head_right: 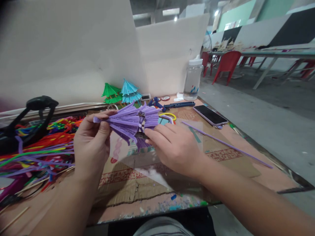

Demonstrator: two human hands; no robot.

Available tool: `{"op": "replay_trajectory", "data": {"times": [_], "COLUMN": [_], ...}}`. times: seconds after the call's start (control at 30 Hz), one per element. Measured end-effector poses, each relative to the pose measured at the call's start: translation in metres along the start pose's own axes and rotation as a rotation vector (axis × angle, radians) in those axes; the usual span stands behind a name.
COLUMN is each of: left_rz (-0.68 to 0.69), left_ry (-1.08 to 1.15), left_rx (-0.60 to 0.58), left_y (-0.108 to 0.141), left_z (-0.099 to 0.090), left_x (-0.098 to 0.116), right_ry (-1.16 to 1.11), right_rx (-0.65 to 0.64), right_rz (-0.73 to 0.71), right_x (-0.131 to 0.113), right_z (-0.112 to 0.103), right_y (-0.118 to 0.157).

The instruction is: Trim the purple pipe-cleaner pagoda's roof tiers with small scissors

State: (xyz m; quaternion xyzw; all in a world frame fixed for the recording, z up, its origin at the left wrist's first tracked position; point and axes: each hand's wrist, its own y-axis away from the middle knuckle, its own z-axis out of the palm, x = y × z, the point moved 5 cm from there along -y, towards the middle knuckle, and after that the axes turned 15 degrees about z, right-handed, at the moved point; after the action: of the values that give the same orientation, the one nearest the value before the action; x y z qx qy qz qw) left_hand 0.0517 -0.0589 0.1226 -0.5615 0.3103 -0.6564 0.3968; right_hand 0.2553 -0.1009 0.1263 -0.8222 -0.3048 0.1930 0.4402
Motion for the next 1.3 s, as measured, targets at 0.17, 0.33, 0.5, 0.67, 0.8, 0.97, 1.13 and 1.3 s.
{"op": "replay_trajectory", "data": {"times": [0.17,0.33,0.5,0.67,0.8,0.97,1.13,1.3], "left_rz": [0.014,0.020,0.015,0.013,0.016,0.002,-0.008,0.012], "left_ry": [0.004,0.004,-0.023,0.002,0.019,0.016,-0.006,-0.017], "left_rx": [-0.009,-0.010,-0.015,-0.011,-0.016,-0.025,-0.034,-0.036], "left_y": [-0.0001,0.0006,0.0009,0.0005,0.0008,0.0014,0.0018,0.0017], "left_z": [0.0003,0.0002,0.0000,0.0013,0.0020,0.0027,0.0031,0.0016], "left_x": [0.0006,0.0009,0.0003,0.0014,0.0019,0.0008,0.0003,-0.0010], "right_ry": [-0.021,-0.016,-0.007,0.015,0.006,-0.001,0.017,0.006], "right_rx": [-0.006,-0.015,-0.004,-0.002,-0.008,-0.018,-0.011,-0.036], "right_rz": [0.016,0.021,0.024,0.012,0.018,0.004,-0.010,0.026], "right_x": [0.0013,0.0017,0.0016,0.0003,0.0000,-0.0004,-0.0017,-0.0006], "right_z": [0.0011,0.0021,0.0018,0.0017,0.0021,0.0026,-0.0003,-0.0006], "right_y": [0.0012,0.0013,-0.0001,0.0008,0.0019,0.0019,0.0015,0.0006]}}
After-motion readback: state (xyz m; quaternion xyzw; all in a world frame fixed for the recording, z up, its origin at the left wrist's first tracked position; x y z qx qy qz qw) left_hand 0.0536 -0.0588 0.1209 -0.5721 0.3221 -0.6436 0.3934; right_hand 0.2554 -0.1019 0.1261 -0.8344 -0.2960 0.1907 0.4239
